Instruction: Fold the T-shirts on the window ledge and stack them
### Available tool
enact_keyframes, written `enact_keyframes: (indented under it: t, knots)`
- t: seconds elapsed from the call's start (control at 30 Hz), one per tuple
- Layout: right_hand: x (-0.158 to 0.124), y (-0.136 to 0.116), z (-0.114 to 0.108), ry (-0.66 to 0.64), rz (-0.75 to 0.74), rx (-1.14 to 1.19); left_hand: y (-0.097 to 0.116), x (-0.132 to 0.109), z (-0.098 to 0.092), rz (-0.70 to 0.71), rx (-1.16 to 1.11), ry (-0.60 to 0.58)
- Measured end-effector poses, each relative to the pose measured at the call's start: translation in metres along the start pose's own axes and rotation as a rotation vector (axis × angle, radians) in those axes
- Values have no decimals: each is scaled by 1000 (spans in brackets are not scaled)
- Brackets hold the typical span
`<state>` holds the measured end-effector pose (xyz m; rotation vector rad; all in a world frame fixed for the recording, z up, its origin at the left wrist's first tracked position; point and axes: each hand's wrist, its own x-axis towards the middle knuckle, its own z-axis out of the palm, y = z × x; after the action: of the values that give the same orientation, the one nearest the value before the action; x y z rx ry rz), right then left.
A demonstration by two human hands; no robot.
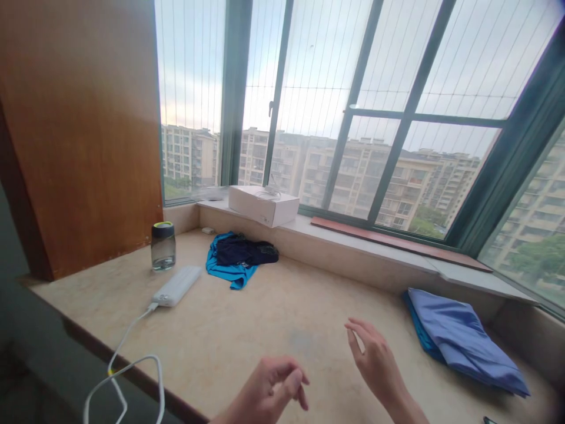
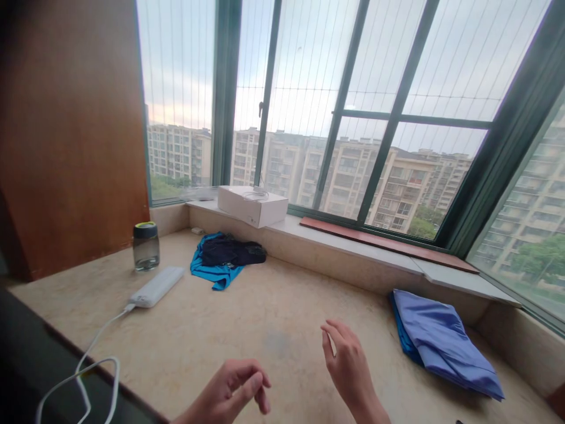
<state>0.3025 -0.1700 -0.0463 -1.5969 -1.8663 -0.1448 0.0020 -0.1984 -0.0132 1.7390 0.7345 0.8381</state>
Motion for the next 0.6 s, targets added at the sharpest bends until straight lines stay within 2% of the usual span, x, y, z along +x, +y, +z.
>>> enact_keyframes:
  t: [0.07,0.13,0.17,0.23,0.3,0.4,0.5,0.6]
  knots:
    - [-10,-3,6,20,13,75,9,27,-30,81,297,114]
    - [-16,3,10,46,46,133,5,63,-64,184,639,222]
    - [-19,7,11,61,63,154,-2,83,-82,181,810,242]
    - [-21,13,13,81,81,178,-23,122,-118,-23,1111,240]
    - [-21,14,13,94,73,182,-45,152,-151,-158,1171,297]
    - [-18,12,13,113,16,170,-74,181,-188,-352,1215,400]
    - [-15,16,17,122,-106,153,-94,196,-208,-505,1229,459]
    - [-11,29,25,116,-252,107,-105,208,-218,-578,1232,497]
